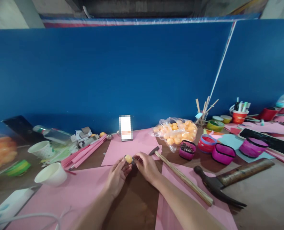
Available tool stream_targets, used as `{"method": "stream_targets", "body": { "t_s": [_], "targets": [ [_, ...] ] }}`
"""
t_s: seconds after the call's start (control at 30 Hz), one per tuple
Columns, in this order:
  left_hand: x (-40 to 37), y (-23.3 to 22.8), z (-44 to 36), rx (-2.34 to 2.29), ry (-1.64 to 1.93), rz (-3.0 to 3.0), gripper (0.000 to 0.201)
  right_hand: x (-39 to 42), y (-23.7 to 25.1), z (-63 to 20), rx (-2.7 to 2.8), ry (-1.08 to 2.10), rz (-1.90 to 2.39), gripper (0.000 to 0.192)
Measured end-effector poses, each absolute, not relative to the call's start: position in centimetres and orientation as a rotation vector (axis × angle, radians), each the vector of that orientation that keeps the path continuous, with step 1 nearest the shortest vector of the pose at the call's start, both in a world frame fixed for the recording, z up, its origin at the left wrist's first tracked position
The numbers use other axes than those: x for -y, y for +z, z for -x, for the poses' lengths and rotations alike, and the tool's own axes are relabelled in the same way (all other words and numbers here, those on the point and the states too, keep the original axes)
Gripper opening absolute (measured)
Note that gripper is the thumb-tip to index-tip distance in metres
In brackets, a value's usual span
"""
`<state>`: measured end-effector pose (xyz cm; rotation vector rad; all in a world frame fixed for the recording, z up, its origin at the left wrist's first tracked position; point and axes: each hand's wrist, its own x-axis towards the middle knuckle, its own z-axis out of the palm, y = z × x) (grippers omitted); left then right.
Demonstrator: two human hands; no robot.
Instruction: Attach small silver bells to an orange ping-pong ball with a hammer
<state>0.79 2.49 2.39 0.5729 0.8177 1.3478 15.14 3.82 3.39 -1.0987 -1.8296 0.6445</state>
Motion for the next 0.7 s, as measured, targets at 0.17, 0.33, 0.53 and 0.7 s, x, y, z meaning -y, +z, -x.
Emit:
{"method": "stream_targets", "body": {
  "t_s": [0.17,0.33,0.53,0.7],
  "targets": [
    [-2.37,2.48,-0.96,-0.855,1.347,-0.599,0.034,-3.85,3.14,-15.15,1.774,0.699,1.087,0.024],
    [-2.33,2.48,-1.00,-0.867,1.338,-0.615,0.035,-3.81,3.21,-15.17,1.795,0.697,1.092,0.018],
    [-2.34,2.53,-1.00,-0.869,1.342,-0.598,0.036,-3.79,3.54,-15.13,1.850,0.686,1.102,0.016],
    [-2.34,2.48,-0.96,-0.859,1.335,-0.616,0.033,-3.86,3.36,-15.10,1.863,0.670,1.108,0.016]
  ]
}}
